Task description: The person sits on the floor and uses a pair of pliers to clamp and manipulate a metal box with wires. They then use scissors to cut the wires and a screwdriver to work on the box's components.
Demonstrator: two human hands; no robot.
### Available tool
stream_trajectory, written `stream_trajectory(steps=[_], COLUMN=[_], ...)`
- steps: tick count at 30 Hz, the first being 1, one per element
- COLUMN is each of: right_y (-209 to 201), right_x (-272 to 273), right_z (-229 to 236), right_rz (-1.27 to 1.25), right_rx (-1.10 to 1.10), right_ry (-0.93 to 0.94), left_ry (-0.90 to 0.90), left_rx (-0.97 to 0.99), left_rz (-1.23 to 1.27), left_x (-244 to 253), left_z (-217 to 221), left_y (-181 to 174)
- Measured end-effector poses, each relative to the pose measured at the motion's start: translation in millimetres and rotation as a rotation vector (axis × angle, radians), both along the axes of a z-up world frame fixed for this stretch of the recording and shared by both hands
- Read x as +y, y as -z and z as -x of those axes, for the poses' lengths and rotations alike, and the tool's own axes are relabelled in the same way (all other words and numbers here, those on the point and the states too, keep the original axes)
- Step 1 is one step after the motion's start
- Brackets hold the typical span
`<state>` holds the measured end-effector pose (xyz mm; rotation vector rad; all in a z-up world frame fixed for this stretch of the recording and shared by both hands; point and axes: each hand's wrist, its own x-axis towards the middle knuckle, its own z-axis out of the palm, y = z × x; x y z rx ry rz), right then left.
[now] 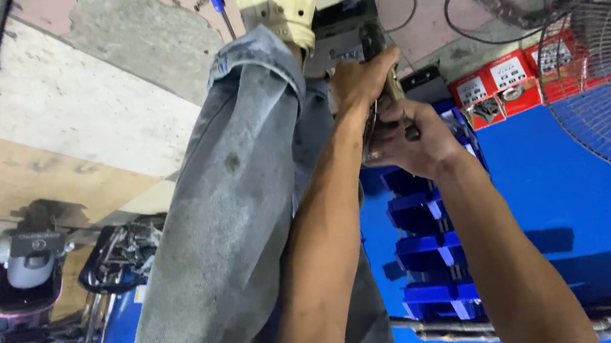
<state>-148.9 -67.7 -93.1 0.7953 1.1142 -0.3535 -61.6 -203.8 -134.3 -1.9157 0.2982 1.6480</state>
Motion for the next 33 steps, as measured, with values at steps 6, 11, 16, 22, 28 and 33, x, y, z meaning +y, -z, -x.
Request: stream_trajectory(steps=[6, 11, 16, 22, 28, 33], right_y=[-2, -20, 22, 16, 14, 39], right_x=[-38, -73, -27, -50, -69, -39], right_z=[3, 11, 6, 8, 1, -14], right_rz=[-0.148, -0.076, -0.069, -0.158, -0.174, -0.027], right_rx=[-0.006, 0.001, -0.012, 0.019, 0.102, 0.250], right_ry=[0.211, 0.304, 0.259, 0.187, -0.048, -0.654], left_ry=[0.019, -0.031, -0.113, -0.171, -0.206, -0.605], left_rx=[-0.022, 0.163, 0.241, 0.321, 0.436, 0.287], left_rz=[0.004, -0.077, -0.078, -0.017, 0.090, -0.024], left_x=[-1, 13, -7, 57, 104, 151], left_z=[-1, 3, 7, -9, -23, -26], left_y=[2, 0, -38, 11, 65, 110])
